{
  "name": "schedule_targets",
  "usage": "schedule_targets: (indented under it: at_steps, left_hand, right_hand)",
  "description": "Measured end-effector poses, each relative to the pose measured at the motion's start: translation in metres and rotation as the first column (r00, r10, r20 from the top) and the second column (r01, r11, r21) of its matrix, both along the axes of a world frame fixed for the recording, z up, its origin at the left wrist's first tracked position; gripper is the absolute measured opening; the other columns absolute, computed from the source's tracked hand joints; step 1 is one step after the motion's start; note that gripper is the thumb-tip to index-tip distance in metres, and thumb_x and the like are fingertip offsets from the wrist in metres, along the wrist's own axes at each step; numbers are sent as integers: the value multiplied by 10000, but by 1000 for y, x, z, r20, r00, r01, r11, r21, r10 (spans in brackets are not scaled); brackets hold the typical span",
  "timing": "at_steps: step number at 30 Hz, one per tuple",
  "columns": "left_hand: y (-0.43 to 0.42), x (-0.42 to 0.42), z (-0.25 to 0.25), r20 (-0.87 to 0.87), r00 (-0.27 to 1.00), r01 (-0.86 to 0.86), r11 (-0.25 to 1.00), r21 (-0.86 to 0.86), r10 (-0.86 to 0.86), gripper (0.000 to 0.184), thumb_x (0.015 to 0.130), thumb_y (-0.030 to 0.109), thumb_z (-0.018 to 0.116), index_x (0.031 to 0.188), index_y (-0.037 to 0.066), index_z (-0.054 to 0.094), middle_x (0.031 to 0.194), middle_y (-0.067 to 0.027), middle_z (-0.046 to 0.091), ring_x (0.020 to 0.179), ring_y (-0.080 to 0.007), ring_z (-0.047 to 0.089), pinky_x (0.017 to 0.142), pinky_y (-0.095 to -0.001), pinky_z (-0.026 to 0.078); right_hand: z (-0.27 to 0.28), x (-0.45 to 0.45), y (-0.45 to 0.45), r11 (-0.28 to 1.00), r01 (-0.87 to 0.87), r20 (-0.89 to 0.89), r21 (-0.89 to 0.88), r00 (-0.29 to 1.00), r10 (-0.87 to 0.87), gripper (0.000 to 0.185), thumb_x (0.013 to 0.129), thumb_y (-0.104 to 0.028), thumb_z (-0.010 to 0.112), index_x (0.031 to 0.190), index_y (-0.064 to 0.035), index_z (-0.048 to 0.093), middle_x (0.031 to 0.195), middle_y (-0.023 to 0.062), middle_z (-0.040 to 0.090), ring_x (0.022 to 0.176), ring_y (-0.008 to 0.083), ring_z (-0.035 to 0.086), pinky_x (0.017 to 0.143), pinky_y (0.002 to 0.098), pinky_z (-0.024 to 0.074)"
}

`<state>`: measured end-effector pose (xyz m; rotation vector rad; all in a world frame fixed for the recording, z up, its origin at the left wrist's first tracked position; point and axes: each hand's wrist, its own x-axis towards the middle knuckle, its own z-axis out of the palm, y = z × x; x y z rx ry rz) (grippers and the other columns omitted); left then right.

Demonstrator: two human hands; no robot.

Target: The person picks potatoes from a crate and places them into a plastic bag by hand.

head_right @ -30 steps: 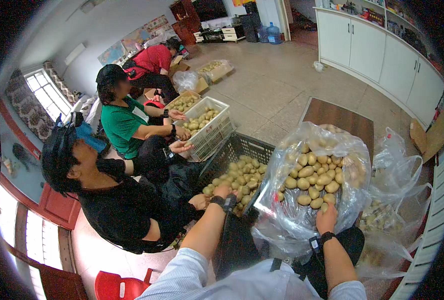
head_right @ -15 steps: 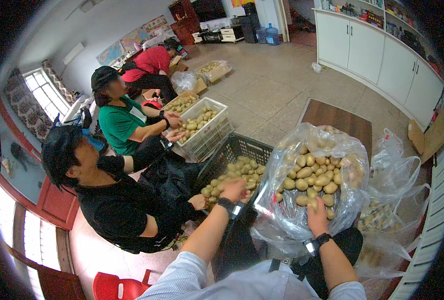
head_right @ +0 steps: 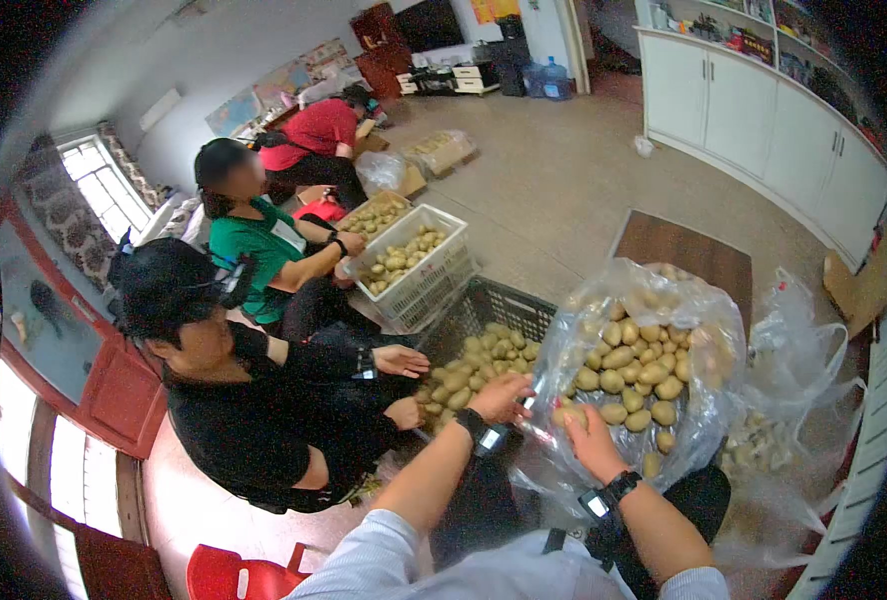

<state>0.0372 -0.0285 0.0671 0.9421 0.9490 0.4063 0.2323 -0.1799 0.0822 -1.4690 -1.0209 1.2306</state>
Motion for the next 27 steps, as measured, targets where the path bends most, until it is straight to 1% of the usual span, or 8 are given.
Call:
schedule_targets:
  at_steps: [5,6,11,13,16,19,25,27]
  left_hand:
    - [-7,4,13,28,986,163,985,-58,-162,629,919,496,549,1342,57,393,1212,-186,554,656,-251,639,551,-360,541]
    - [-9,3,15,78,977,202,977,-62,-197,607,931,501,528,1326,55,415,1205,-186,560,669,-246,639,552,-345,537]
    - [-11,7,16,94,944,324,942,-91,-316,521,950,466,524,1280,66,481,1085,-129,628,692,-210,643,548,-320,531]
    - [-16,7,24,72,923,380,925,7,-379,495,938,461,552,1248,77,508,990,-84,642,685,-166,632,539,-296,521]
    - [-12,5,20,-35,901,433,897,84,-432,443,930,446,573,1178,81,539,939,-59,632,653,-135,614,536,-281,519]
    - [-9,4,16,-36,913,408,908,100,-406,398,927,430,582,1123,86,547,877,-40,624,615,-123,599,523,-275,516]
    - [1,-4,6,49,990,131,991,12,-131,278,948,366,577,1046,106,586,759,8,594,544,-96,557,450,-219,454]
    - [15,-12,-9,114,980,163,986,21,-164,257,954,357,566,1036,114,589,761,15,593,538,-98,549,448,-225,452]
  right_hand:
    - [-24,-8,20,994,-93,96,61,992,87,322,987,-293,508,1224,-79,473,688,0,500,512,75,423,429,224,328]
    - [-13,-11,17,997,-79,-17,13,997,79,302,990,-302,501,1193,-79,480,675,-8,485,506,73,417,426,223,327]
    - [-19,-17,24,997,-68,24,45,997,67,313,985,-290,502,1168,-37,518,683,8,526,525,83,464,451,246,371]
    - [-14,-19,24,996,-73,52,48,996,70,345,974,-289,517,1168,-5,547,701,28,576,547,95,513,479,266,411]
    - [-5,-21,18,992,-91,-2,92,996,92,267,997,-211,474,1187,-25,502,691,0,517,519,76,455,451,233,371]
    - [-4,-18,14,988,-112,-58,104,991,118,267,985,-176,481,1197,-17,507,708,7,540,534,77,487,471,231,395]
    - [-47,14,-1,995,-92,208,33,975,83,297,914,-146,575,1179,-17,542,756,63,599,597,140,555,555,300,465]
    - [-63,31,-8,998,-38,362,41,932,21,336,877,-139,604,1184,-14,548,794,99,625,685,202,606,652,341,494]
